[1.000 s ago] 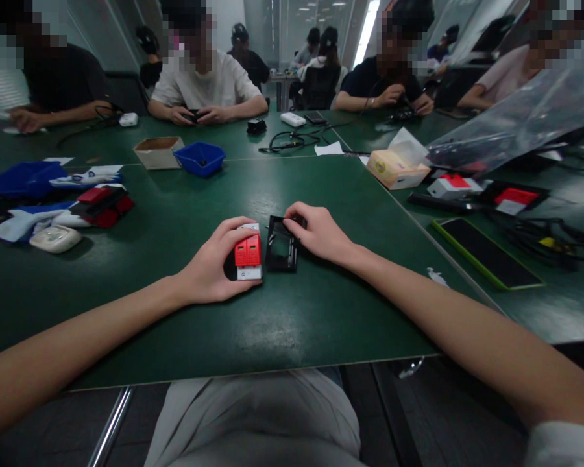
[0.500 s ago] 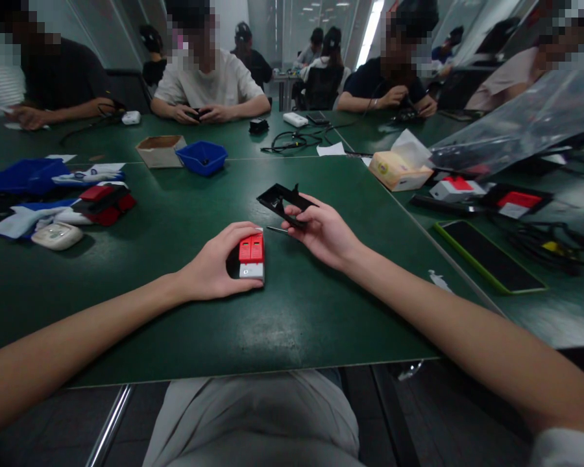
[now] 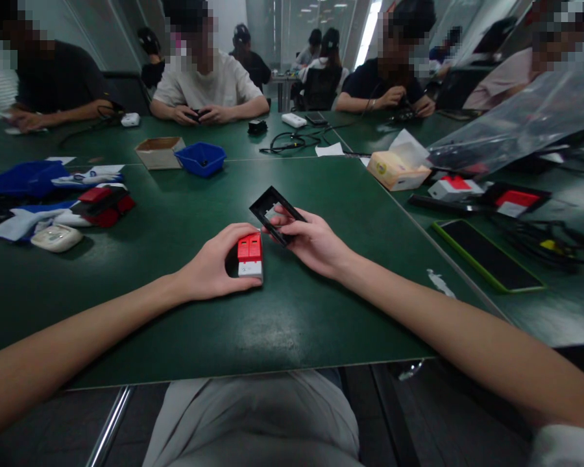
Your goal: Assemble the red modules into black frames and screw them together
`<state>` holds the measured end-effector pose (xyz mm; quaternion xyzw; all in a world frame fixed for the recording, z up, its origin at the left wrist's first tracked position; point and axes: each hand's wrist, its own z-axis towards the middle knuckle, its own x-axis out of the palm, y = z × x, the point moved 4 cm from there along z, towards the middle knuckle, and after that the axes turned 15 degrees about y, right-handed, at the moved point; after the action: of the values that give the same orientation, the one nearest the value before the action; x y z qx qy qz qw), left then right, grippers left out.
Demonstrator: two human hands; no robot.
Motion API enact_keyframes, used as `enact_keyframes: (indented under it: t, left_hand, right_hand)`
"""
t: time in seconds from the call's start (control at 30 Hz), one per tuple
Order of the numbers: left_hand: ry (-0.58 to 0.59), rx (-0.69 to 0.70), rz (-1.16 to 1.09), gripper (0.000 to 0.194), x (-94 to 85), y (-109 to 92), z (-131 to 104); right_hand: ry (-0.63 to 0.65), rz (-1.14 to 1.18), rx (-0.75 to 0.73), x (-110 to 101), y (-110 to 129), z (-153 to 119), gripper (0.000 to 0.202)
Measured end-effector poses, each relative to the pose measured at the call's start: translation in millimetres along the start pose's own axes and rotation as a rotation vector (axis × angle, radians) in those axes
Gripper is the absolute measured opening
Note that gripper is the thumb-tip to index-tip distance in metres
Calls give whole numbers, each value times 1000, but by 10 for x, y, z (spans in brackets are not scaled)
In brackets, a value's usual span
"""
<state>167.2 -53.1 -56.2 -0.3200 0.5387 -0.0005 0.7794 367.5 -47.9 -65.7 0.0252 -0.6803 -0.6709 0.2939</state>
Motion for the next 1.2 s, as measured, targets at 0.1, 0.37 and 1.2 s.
enact_keyframes:
  t: [0.1, 0.37, 1.2]
  left_hand:
    - [0, 3, 3, 76, 1, 8, 1]
    - [44, -112, 46, 91, 11, 51, -2]
    - [-97, 122, 180, 85, -59, -90, -87]
  right_hand:
    - [17, -15, -18, -1, -3, 6, 23]
    - [20, 41, 21, 25, 4, -21, 25]
    - [19, 103, 2, 1, -83, 6, 28]
